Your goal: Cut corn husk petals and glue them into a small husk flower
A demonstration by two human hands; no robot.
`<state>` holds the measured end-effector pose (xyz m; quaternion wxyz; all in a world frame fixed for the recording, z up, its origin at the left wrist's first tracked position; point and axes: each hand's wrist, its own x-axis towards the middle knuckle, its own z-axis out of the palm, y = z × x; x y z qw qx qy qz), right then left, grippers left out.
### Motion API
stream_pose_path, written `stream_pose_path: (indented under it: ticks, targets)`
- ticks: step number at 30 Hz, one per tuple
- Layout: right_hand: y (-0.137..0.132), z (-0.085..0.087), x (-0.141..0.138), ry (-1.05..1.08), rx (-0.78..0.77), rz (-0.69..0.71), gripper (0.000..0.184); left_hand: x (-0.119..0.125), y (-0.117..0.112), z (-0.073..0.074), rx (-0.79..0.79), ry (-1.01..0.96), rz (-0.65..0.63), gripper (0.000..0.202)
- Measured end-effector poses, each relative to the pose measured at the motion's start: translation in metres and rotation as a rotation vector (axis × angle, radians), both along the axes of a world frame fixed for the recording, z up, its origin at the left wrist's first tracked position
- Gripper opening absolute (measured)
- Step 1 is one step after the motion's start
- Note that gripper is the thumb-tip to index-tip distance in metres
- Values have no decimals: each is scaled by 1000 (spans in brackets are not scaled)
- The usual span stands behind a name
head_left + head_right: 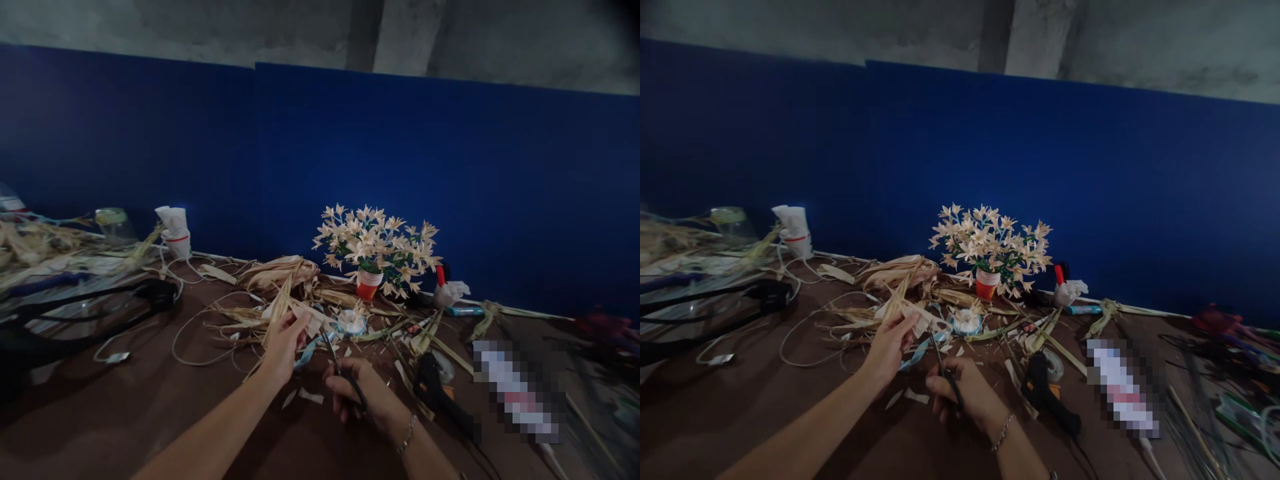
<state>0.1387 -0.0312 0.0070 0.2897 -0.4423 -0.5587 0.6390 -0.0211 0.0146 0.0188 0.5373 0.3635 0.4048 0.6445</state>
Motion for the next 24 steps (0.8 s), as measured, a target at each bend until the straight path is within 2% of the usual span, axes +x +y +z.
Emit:
stream_pose_path:
  ticks: [6, 14, 24]
  targets:
    - [2, -4, -1, 9, 13, -20, 40, 0, -2, 0, -58, 107, -77, 28]
    - [3, -3, 1, 19, 37, -8, 37, -2, 0, -2, -42, 52, -102, 27]
    - [5, -1, 5, -23, 51, 8, 38, -5, 4, -3, -102, -8, -162, 28]
